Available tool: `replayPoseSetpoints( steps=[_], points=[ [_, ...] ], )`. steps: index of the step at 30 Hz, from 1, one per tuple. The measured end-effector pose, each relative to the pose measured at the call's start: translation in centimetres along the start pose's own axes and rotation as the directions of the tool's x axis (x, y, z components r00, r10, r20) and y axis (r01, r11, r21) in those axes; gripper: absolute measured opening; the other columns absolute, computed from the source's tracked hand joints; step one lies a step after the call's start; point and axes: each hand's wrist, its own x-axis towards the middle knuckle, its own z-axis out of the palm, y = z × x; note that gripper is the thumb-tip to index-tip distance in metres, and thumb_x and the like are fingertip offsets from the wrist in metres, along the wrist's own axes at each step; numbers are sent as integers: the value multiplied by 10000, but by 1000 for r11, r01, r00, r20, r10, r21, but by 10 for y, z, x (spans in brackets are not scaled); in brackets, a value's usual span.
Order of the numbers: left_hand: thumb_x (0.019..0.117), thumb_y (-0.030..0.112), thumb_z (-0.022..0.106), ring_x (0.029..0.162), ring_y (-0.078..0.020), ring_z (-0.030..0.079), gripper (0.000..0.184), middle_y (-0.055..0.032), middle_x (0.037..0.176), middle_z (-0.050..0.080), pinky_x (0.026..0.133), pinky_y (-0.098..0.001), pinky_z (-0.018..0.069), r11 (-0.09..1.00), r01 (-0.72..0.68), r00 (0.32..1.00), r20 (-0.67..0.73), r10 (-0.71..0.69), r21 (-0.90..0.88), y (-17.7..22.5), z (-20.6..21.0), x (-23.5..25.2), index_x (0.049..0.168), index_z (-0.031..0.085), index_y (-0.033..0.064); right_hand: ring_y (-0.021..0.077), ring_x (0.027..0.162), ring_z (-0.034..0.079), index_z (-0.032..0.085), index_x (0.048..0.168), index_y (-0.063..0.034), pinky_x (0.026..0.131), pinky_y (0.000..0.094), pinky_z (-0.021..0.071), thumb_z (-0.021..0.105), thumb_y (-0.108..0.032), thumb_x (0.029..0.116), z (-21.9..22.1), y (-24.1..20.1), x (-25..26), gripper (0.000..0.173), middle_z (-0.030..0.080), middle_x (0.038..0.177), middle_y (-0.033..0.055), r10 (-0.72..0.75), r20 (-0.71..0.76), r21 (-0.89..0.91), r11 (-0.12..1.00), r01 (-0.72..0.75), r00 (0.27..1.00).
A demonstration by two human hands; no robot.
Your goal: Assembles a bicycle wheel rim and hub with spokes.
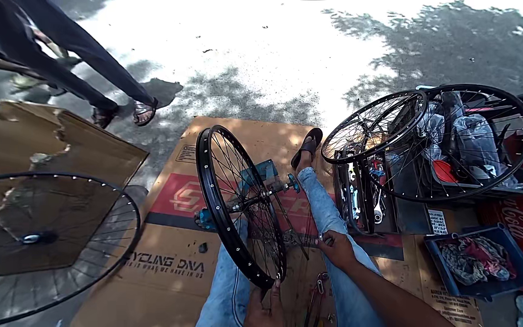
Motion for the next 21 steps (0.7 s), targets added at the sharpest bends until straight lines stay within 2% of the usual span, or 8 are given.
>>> replayPoseSetpoints(
  steps=[6,9,12,14,16,18,21],
  points=[
    [972,207,678,983,-259,710,348,-225,1025,717,947,-379,554,995,-96,993,-67,98,29,1,-3,4,1132,692,-102,133,636,613,719,941,-160,676,390,523,648,-553,894,-1,-1,0,402,663,747,-15,12,15,-10,1000,-12,1000],
    [967,218,687,944,-202,714,370,-213,1012,716,921,-325,563,990,-140,980,-140,143,29,24,-16,18,1148,685,-104,133,638,617,723,944,-164,681,392,528,646,-556,892,0,-2,1,403,667,749,-11,10,12,-24,1000,-10,1000],
    [963,258,702,873,-159,709,410,-194,970,716,850,-298,578,983,-184,963,-196,184,21,55,-38,48,1161,682,-100,136,649,619,723,951,-161,689,396,527,640,-556,896,0,-2,1,407,667,756,-6,12,17,-29,1000,-12,1000],
    [966,313,691,834,-103,690,448,-141,946,715,784,-254,575,979,-205,955,-216,202,9,75,-52,73,1192,673,-73,140,659,625,721,956,-160,696,400,529,635,-557,898,0,-2,1,410,671,764,-4,14,18,-33,999,-14,1000],
    [1002,364,607,927,-127,683,539,-161,1069,700,821,-291,568,977,-209,964,-174,200,-40,89,-66,91,1322,580,-69,147,661,628,722,955,-158,693,404,530,638,-549,895,0,-2,0,405,674,768,-2,16,18,-26,1000,-15,1000],
    [1029,366,536,1056,-174,655,590,-230,1226,644,898,-314,549,968,-234,964,-149,220,-90,90,-74,96,1389,500,-101,150,666,629,721,958,-158,691,407,527,637,-545,896,-1,-2,1,400,675,772,0,18,23,-19,1000,-18,1000],
    [1038,197,468,1197,-260,603,539,-341,1374,522,1001,-348,508,964,-230,970,-110,217,-129,68,-74,80,1424,399,-173,150,652,631,720,948,-157,688,412,534,643,-542,895,-1,-1,1,396,675,756,0,-2,14,4,1000,2,1000]
  ],
)
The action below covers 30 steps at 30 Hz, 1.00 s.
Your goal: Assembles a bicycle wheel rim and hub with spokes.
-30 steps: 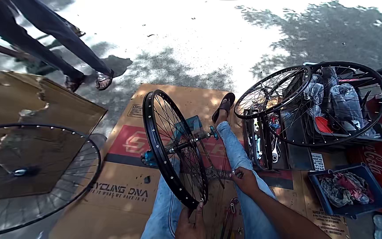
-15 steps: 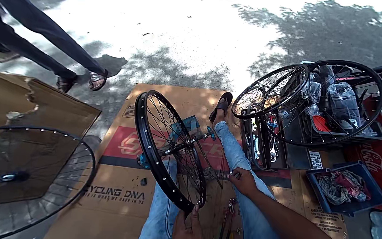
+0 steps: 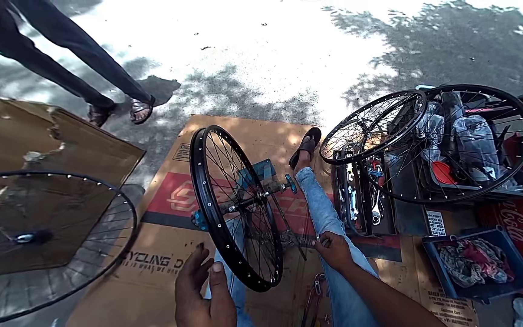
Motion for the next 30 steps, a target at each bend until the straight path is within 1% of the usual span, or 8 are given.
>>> replayPoseSetpoints(
  steps=[5,8,13,17,20,23,26,30],
  points=[
    [911,-17,529,1311,-380,518,690,-337,1493,413,1044,-467,481,925,379,903,221,-369,-5,-44,6,-58,1533,246,-120,143,645,629,723,947,-150,678,404,535,642,-537,895,1,1,0,399,678,759,-5,-30,-6,-7,1000,30,1000],
    [877,61,700,1354,-430,475,806,-314,1526,391,1047,-558,464,855,505,781,359,-511,117,-60,21,-81,1546,272,-74,144,654,631,724,955,-152,686,404,532,636,-546,899,1,1,1,408,681,769,-3,-25,0,-20,999,25,1000],
    [814,275,863,1357,-407,488,934,-287,1490,457,1122,-514,417,802,544,712,369,-597,248,-82,64,-97,1513,340,-59,134,643,626,721,951,-157,681,396,530,639,-547,895,2,0,1,402,676,754,-10,-14,-5,-16,1000,14,1000],
    [866,331,819,1367,-386,492,872,-254,1475,503,1142,-537,386,794,560,733,305,-608,235,-95,87,-100,1522,377,-36,129,640,621,719,948,-163,674,390,525,646,-534,891,0,0,1,382,673,755,-16,-10,-3,-5,1000,10,1000],
    [961,360,708,1260,-363,599,594,-216,1319,647,1094,-564,424,847,475,820,228,-524,240,-91,86,-101,1391,575,-27,129,637,619,721,944,-167,670,389,525,645,-532,890,2,1,1,377,669,750,-17,-12,-8,-4,1000,12,1000],
    [1004,366,621,1092,-360,686,444,-214,1113,725,989,-575,487,897,311,919,141,-368,315,-70,73,-98,1171,706,-37,134,642,623,719,941,-167,671,399,525,645,-531,888,3,0,1,376,670,752,-14,-8,-4,-10,1000,8,1000],
    [977,389,646,908,-282,732,412,-156,936,751,865,-524,555,924,226,967,45,-252,307,-51,58,-85,1057,742,-3,135,652,629,721,949,-171,678,404,527,635,-543,889,3,0,2,386,673,759,-15,-4,8,-18,1000,4,1000],
    [974,453,637,602,-190,645,466,-94,681,663,589,-439,519,920,128,992,-37,-123,370,-20,38,-49,925,713,-4,148,674,649,731,951,-169,699,421,539,637,-553,888,3,0,1,400,695,781,-7,0,5,-29,1000,0,1000]
  ],
)
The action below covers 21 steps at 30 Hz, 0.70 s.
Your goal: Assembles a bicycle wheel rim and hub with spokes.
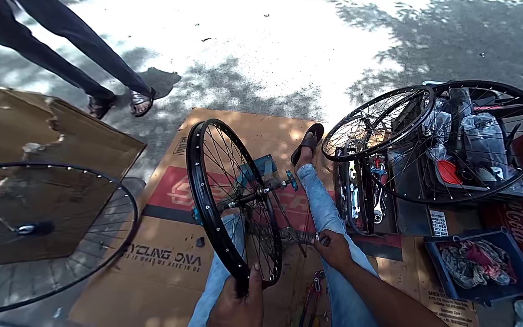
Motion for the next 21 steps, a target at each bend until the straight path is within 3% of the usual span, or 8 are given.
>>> replayPoseSetpoints(
  steps=[3,9,16,21],
  points=[
    [986,516,572,555,-215,615,547,-103,628,618,528,-450,473,994,-91,993,-70,96,68,18,-15,33,851,691,-1,154,668,645,731,960,-162,700,426,539,638,-560,890,1,-1,0,414,688,767,-3,-1,-1,5,1000,1,1000],
    [994,586,497,616,-366,590,608,-155,641,574,569,-604,415,982,-45,998,44,38,181,56,-46,104,806,640,25,133,626,618,728,933,-169,668,403,525,646,-555,879,2,2,1,398,666,724,-20,1,-25,17,1000,0,1000],
    [1035,585,449,868,-525,621,659,-308,848,635,717,-734,412,957,-21,978,203,-40,290,98,-60,195,864,652,-18,126,610,604,725,933,-166,655,393,520,646,-543,882,2,2,1,389,650,703,-24,0,-23,42,999,1,1000],
    [960,718,451,982,-552,620,776,-339,982,658,804,-787,403,951,50,954,266,-135,304,103,-49,269,978,697,-18,118,595,598,723,928,-166,644,384,520,646,-535,883,2,2,1,380,641,684,-33,-2,-30,59,998,4,1000]
  ],
)
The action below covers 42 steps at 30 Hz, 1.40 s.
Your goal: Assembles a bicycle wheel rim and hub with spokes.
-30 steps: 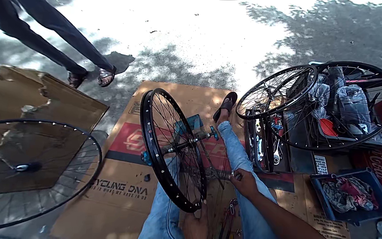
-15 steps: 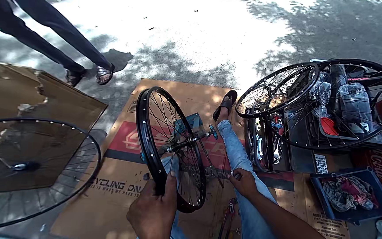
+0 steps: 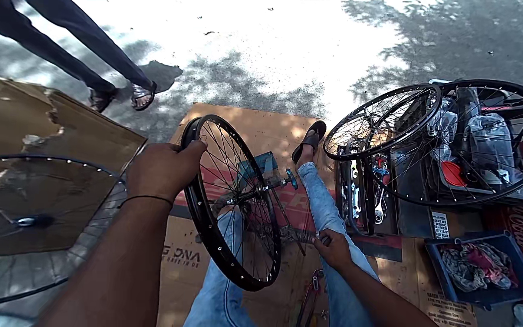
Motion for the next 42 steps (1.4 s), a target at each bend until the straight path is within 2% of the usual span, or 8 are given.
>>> replayPoseSetpoints(
  steps=[6,11,14,18,21,29,35,42],
  points=[
    [963,726,444,1137,-556,575,802,-354,1165,624,904,-787,378,991,-87,993,-93,78,-102,7,-10,23,1178,659,-16,114,601,610,727,932,-163,645,381,529,653,-505,881,1,2,2,353,661,707,-32,-6,-17,23,1000,6,1000],
    [1038,188,477,1201,-219,599,458,-185,1384,567,1009,-401,496,790,-305,934,-330,139,-532,-66,42,-54,1462,441,20,105,580,611,735,932,-145,613,363,538,647,-486,899,4,7,3,354,674,711,-27,-74,-65,62,995,78,995],
    [965,23,509,1201,-229,597,495,-247,1358,558,1022,-366,497,739,-34,992,-114,-58,-673,-122,117,-135,1439,423,-94,91,565,600,737,933,-144,609,342,533,651,-481,902,2,6,1,349,668,693,-36,-66,-54,72,995,70,996],
    [828,39,756,1381,-400,474,798,-308,1484,460,1146,-519,400,935,172,901,432,-22,-310,-174,212,-210,1512,366,-89,80,549,586,733,926,-151,601,334,527,659,-484,893,3,7,1,343,651,668,-49,-69,-51,72,995,73,996],
    [732,151,916,1424,-337,444,1056,-223,1554,428,1173,-462,375,895,181,910,414,4,-407,-157,257,-214,1578,303,0,79,551,585,731,923,-151,604,334,527,666,-485,889,3,6,3,341,646,665,-52,-66,-50,75,995,70,997],
    [944,109,703,1179,-305,657,328,-174,1216,708,1088,-496,455,924,95,961,277,12,-370,-160,292,-209,1260,695,23,78,571,591,735,969,-140,606,314,529,671,-458,913,-2,6,2,329,673,734,-37,-57,-34,142,988,61,998],
    [792,-92,694,1180,-224,642,350,-143,1223,700,1060,-399,478,885,22,968,231,97,-465,-161,283,-213,1136,660,-35,84,563,579,729,969,-147,614,332,523,662,-487,910,-2,6,1,352,654,704,-42,-46,0,129,991,46,999],
    [792,51,849,1108,-203,668,327,-129,1163,716,1013,-387,515,798,54,981,180,69,-600,-163,301,-211,1061,673,-12,104,565,578,723,988,-134,614,350,522,651,-503,931,-2,8,4,380,643,692,-30,-46,8,193,980,43,999]
  ],
)
